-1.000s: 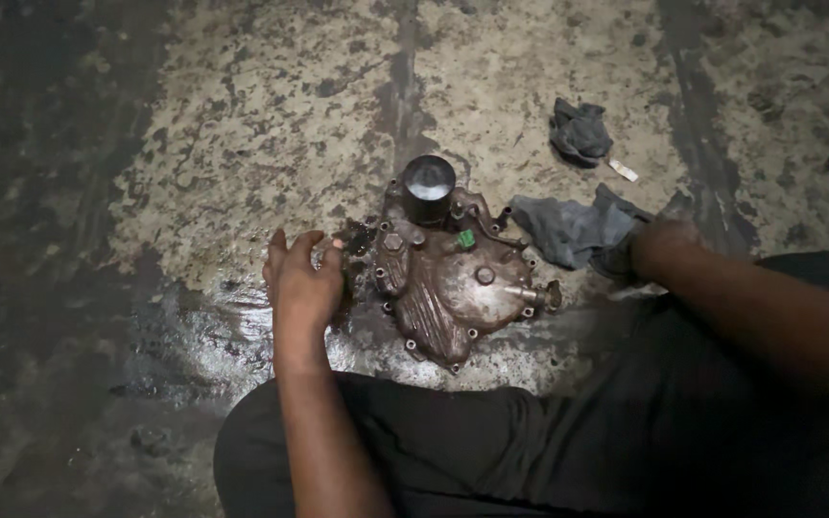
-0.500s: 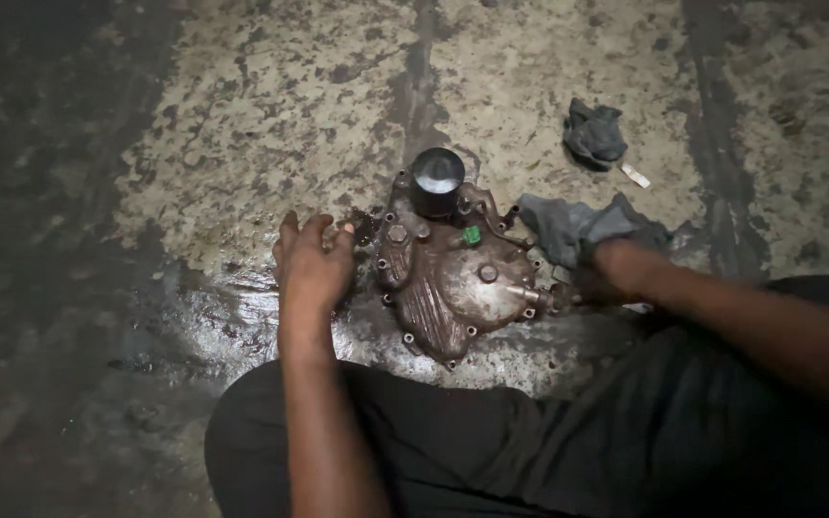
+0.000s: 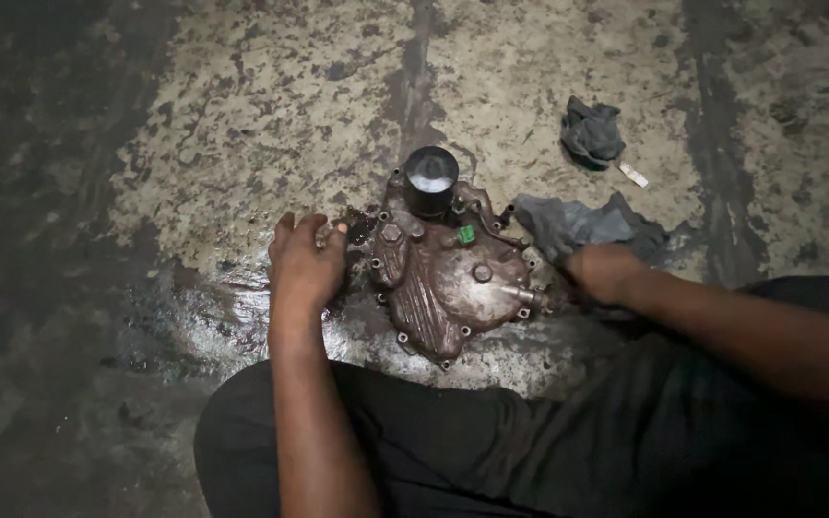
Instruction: The person sits on the floor and scrubs a greasy mechanical component, likely a transmission housing, using a rag and a small metal cup. They repeatedly rub the surface and wipe away grime with the cloth.
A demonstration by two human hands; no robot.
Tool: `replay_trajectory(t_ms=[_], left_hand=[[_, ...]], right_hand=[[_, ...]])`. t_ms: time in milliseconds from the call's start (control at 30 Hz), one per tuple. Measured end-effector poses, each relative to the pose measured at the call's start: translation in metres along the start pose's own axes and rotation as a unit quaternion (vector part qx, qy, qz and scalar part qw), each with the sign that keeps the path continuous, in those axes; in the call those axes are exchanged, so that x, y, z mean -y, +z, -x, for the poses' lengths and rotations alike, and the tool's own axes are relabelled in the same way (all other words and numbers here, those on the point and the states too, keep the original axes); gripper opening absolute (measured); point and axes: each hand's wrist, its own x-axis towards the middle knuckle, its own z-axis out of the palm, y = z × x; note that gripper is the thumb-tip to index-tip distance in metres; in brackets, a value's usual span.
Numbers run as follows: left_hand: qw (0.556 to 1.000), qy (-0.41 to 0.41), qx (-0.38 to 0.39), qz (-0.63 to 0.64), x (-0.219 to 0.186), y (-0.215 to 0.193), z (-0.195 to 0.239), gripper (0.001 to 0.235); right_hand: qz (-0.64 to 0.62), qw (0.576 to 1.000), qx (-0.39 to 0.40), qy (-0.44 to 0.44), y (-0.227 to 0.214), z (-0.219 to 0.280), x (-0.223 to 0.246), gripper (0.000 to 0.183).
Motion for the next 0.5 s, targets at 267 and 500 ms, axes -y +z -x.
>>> replay_trajectory(t_ms=[267,500], left_hand=[[1.000,0.012,0.000,0.006,-0.001,0.000,0.001,0.045],[1.000,-0.001,0.006,0.008,-0.004,-0.007,0.002,0.046]], right_hand=[[-0.001,1.000,-0.011,0.002,0.018,-0.005,-0.003,0.041],[-0.053,0.995,0.035,0.079,-0.012,0.001,-0.012,0.049]])
